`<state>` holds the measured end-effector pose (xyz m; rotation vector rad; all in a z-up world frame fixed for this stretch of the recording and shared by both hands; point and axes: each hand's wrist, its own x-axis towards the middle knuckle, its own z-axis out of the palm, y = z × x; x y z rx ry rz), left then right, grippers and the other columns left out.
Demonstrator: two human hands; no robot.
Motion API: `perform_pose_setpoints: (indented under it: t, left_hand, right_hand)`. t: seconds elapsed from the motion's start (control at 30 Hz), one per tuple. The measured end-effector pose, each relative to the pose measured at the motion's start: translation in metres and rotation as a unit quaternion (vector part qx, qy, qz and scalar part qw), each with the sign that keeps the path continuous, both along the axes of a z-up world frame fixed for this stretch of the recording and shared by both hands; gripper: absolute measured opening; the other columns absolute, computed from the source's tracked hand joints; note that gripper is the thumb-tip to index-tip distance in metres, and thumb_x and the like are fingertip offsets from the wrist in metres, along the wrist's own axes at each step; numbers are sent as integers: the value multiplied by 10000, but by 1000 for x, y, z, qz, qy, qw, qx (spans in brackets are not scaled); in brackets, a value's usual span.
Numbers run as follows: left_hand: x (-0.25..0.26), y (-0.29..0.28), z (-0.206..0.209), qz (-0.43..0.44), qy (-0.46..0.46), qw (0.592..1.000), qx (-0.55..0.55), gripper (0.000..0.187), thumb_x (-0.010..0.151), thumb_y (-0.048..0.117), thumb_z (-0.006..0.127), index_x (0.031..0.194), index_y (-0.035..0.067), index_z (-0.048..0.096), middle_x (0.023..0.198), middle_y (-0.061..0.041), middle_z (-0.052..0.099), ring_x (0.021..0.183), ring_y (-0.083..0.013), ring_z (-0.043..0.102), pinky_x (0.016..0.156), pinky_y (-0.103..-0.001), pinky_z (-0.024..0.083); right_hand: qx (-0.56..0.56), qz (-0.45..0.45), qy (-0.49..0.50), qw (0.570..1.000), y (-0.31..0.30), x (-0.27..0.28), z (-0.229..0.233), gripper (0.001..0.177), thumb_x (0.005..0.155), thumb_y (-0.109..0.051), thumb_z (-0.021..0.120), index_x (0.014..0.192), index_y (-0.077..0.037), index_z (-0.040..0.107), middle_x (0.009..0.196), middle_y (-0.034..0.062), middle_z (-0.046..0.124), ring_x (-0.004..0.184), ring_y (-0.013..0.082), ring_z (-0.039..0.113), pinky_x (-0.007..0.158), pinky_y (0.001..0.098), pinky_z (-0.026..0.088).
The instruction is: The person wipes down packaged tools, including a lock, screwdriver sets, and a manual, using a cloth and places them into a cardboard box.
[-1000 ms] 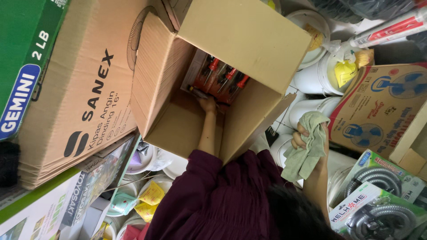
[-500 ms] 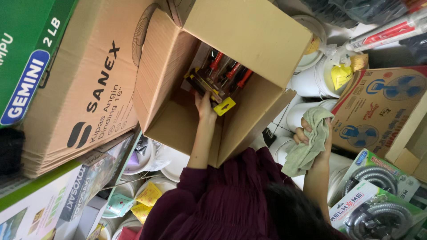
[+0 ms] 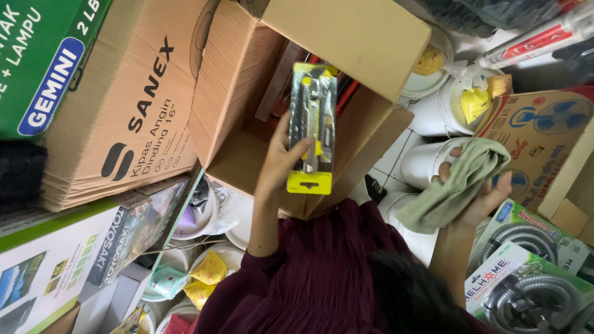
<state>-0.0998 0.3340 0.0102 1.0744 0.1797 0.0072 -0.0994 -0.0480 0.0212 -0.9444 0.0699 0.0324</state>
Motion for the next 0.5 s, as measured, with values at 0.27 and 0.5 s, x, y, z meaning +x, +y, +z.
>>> perform_pose_setpoints:
  t: [0.27, 0.5]
  left_hand:
    - [-43, -74, -4, -58, 77, 985, -146, 905, 906, 111, 665, 1700, 120, 230, 1364, -212, 539, 1043, -281, 506, 875, -422, 425]
    - [-53, -136, -34, -183, -18, 960, -212, 651, 1134, 387, 414, 1658, 31, 264, 1571, -128, 447, 1421, -198, 447, 1187, -330, 368]
  right_hand:
    - [-123, -60, -147, 980, 82, -43, 14, 795, 1050, -597, 583, 1618, -103, 327, 1489, 185, 469, 1280, 254, 539, 1120, 433, 440]
    - [-639, -54, -372, 672, 123, -55, 18, 715, 997, -329, 631, 1559, -44, 292, 1644, 287, 185, 1564, 502, 148, 1291, 583, 168]
